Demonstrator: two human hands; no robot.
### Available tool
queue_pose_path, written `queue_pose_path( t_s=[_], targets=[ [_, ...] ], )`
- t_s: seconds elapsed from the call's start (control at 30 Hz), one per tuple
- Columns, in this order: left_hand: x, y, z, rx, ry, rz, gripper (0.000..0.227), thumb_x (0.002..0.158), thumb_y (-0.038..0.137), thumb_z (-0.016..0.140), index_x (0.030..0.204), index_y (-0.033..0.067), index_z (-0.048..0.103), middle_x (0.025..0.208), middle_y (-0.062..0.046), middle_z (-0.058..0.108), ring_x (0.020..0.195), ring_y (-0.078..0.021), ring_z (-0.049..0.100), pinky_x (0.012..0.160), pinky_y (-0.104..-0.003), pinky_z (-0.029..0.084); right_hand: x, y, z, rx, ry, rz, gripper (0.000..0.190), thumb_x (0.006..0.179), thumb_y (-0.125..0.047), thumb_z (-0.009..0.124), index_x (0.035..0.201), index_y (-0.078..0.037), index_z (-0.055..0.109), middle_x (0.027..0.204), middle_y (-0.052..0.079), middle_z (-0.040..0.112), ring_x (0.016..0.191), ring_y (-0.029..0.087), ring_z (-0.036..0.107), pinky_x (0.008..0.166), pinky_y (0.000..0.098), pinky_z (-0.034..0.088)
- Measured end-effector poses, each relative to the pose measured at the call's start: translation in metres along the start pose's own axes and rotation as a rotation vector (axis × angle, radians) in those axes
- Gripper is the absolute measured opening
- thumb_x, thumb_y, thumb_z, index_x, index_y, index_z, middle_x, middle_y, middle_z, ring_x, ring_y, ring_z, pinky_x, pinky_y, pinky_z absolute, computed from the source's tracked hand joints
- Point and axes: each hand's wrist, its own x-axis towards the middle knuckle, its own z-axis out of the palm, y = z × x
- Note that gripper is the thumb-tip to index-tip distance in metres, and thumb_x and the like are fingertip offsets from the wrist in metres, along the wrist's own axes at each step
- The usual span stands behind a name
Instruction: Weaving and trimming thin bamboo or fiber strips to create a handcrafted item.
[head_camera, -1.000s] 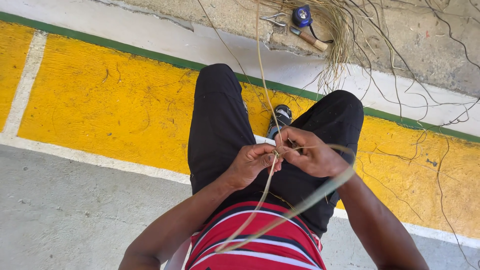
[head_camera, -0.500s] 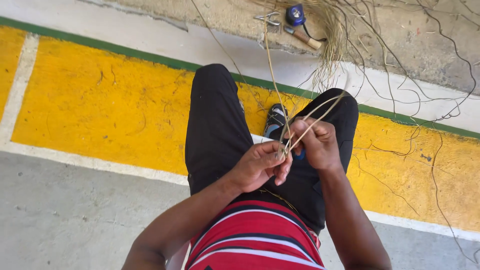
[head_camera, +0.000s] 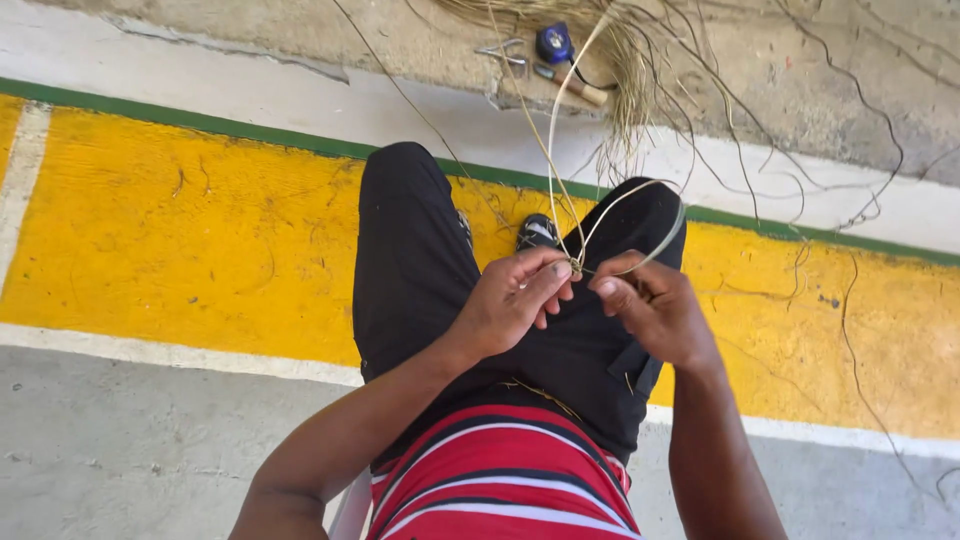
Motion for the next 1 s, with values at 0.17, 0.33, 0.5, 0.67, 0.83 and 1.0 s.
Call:
queue_pose_path(
  t_s=[0.17, 0.33, 0.5, 0.67, 0.83, 1.0],
  targets=[
    [-0.006, 0.023, 0.01, 0.662, -0.011, 0.151, 0.026, 0.106, 0.028, 0.055, 0.107, 0.0043, 0.067, 0.083, -0.009, 0.066, 0.074, -0.0224, 0.065, 0.067, -0.037, 0.053, -0.013, 0.0, 0.017, -0.076, -0.059, -0.089, 0.019, 0.1, -0.023, 0.067, 0.099, -0.004, 0.067, 0.074, -0.003, 0.06, 0.067, 0.004, 0.054, 0.058, 0.0217, 0.045],
    [-0.011, 0.039, 0.008, 0.934, -0.058, 0.239, 0.024, 0.105, 0.027, 0.052, 0.109, 0.0067, 0.064, 0.09, -0.011, 0.068, 0.081, -0.0318, 0.07, 0.07, -0.043, 0.053, -0.02, -0.007, 0.023, -0.112, -0.061, -0.048, 0.017, 0.098, -0.021, 0.068, 0.097, -0.004, 0.069, 0.069, -0.002, 0.059, 0.062, 0.004, 0.051, 0.054, 0.024, 0.042],
    [-0.009, 0.074, 0.019, 1.29, -0.035, 0.47, 0.018, 0.102, 0.026, 0.059, 0.107, 0.0093, 0.065, 0.092, -0.008, 0.068, 0.089, -0.029, 0.069, 0.071, -0.043, 0.054, -0.025, -0.023, 0.026, -0.197, 0.047, -0.152, 0.011, 0.094, -0.013, 0.071, 0.097, -0.003, 0.072, 0.072, 0.002, 0.064, 0.06, 0.006, 0.054, 0.052, 0.026, 0.044],
    [0.007, 0.109, 0.021, 1.632, -0.127, 1.017, 0.016, 0.086, 0.018, 0.063, 0.101, 0.0127, 0.067, 0.092, -0.003, 0.067, 0.099, -0.0209, 0.068, 0.097, -0.048, 0.056, -0.032, -0.029, 0.023, -0.309, 0.095, -0.371, 0.01, 0.09, -0.007, 0.074, 0.096, -0.001, 0.069, 0.074, 0.007, 0.064, 0.059, 0.014, 0.06, 0.053, 0.0292, 0.046],
    [0.013, 0.104, 0.011, 1.479, -0.337, 0.723, 0.013, 0.092, 0.02, 0.067, 0.102, 0.0124, 0.067, 0.087, -0.004, 0.067, 0.089, -0.0243, 0.07, 0.08, -0.043, 0.055, -0.034, -0.021, 0.024, -0.238, 0.145, -0.383, 0.008, 0.09, -0.005, 0.075, 0.094, -0.002, 0.069, 0.072, 0.006, 0.063, 0.057, 0.014, 0.058, 0.052, 0.0291, 0.043],
    [0.007, 0.114, 0.015, 1.206, -0.349, 0.43, 0.015, 0.096, 0.02, 0.067, 0.108, 0.0126, 0.068, 0.083, -0.007, 0.07, 0.077, -0.0281, 0.071, 0.063, -0.041, 0.053, -0.036, -0.013, 0.03, -0.15, 0.169, -0.42, 0.006, 0.092, -0.005, 0.073, 0.093, -0.002, 0.068, 0.074, 0.004, 0.065, 0.06, 0.01, 0.059, 0.053, 0.027, 0.043]
  ],
)
